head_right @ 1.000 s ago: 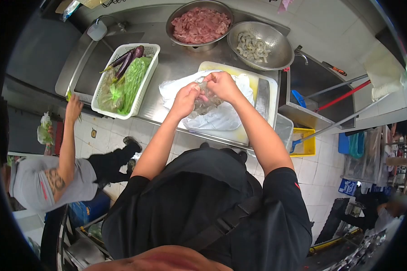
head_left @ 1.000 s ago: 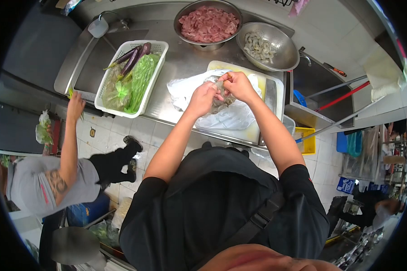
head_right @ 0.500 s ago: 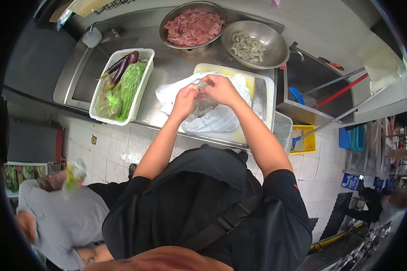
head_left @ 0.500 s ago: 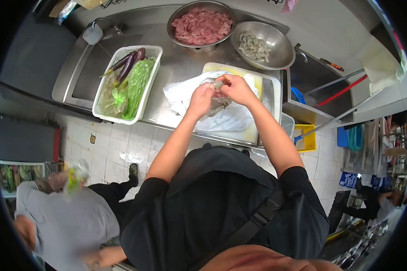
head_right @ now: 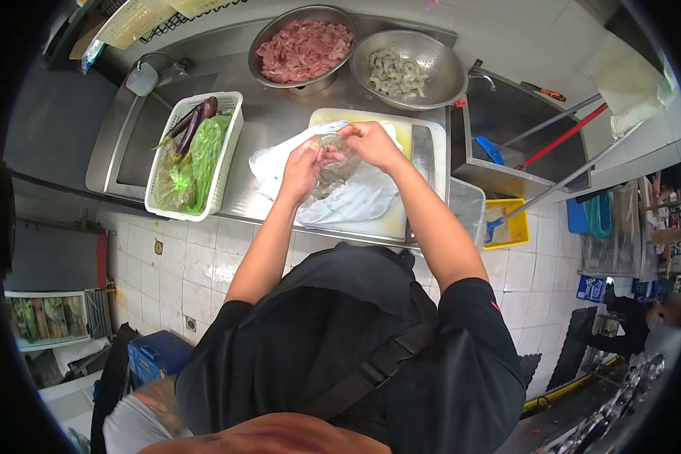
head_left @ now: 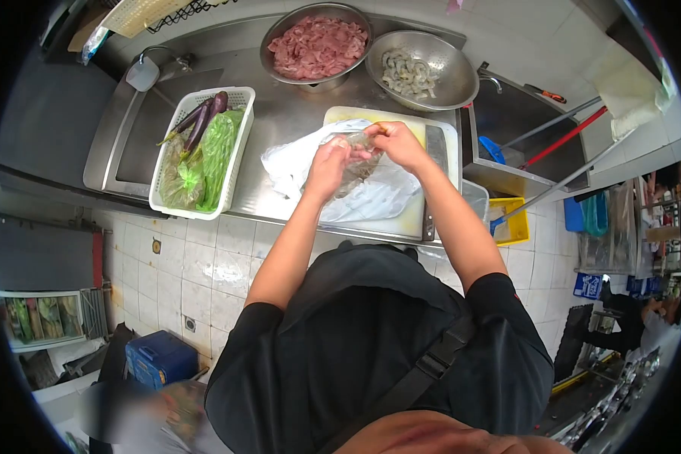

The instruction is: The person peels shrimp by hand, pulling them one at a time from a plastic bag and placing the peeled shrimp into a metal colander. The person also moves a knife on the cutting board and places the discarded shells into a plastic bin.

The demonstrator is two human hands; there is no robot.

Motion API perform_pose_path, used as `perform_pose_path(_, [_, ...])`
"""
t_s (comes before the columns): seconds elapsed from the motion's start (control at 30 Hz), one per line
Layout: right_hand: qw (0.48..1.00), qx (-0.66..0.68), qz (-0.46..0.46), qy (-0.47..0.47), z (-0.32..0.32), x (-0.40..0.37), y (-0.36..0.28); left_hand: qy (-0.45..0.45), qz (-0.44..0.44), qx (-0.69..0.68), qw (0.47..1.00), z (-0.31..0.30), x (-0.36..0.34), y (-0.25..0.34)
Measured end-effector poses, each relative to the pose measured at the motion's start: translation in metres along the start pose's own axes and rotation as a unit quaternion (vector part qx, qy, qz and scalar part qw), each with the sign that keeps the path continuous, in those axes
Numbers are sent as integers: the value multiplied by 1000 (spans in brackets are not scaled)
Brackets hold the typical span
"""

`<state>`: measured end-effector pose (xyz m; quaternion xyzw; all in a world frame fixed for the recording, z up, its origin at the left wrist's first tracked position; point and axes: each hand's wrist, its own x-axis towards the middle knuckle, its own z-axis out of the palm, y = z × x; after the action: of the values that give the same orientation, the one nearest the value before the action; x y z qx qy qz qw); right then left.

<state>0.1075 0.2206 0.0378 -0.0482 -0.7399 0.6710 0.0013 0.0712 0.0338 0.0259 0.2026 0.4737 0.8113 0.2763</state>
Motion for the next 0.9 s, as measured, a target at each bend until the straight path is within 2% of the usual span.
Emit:
perform_pose_path(0.03, [1000,2,1,1,3,-4,0,0,-2,1,1000,-1,0,-4])
perform_pose_path(0.1, [997,42,-62,-7,6,-11,-3,-15,37,-35,999,1,5,-5])
perform_pose_path(0.17, [997,28,-70,-6,5,-19,-3,-14,37,-45,998,9,6,-2])
perform_pose_path(0.23, [990,-58,-131,5,4,-27,-5,-11,38,-58,998,17,9,-5])
perform_pose_path(0.27, [986,-107,-126,30,-2,-32,-8,-3,22,-60,998,18,11,-12])
perform_pose_path(0.3, [986,-108,-126,35,-7,-36,-10,5,7,-62,998,22,14,-15])
perform_pose_path(0.37, [982,-127,-80,119,-22,-42,-15,4,-14,-64,998,37,16,-25])
perform_pose_path(0.4, [981,-128,-80,125,-28,-45,-16,8,-35,-66,997,47,16,-30])
perform_pose_path(0.47, [985,-55,-107,123,-42,-52,-15,-19,-54,-89,994,66,19,-37])
perform_pose_path(0.5, [985,-57,-106,126,-49,-53,-10,-38,-73,-111,990,76,20,-39])
perform_pose_path(0.57, [986,21,-96,134,-64,-56,5,-40,-75,-109,990,94,20,-42])
perform_pose_path(0.63, [982,4,-94,162,-77,-69,-3,-35,-80,-83,993,109,24,-44])
perform_pose_path(0.7, [939,-242,-99,224,-95,-87,-7,-44,-81,-50,994,126,27,-41])
perform_pose_path(0.73, [915,-317,-98,229,-107,-97,-9,-48,-79,-18,996,133,27,-42])
perform_pose_path(0.83, [893,-333,-83,291,-135,-122,17,-64,-112,2,992,153,32,-55])
perform_pose_path(0.87, [897,-339,-11,284,-146,-132,22,-60,-115,13,991,161,33,-55])
perform_pose_path(0.9, [895,-339,-7,289,-154,-143,25,-65,-119,13,991,167,35,-56])
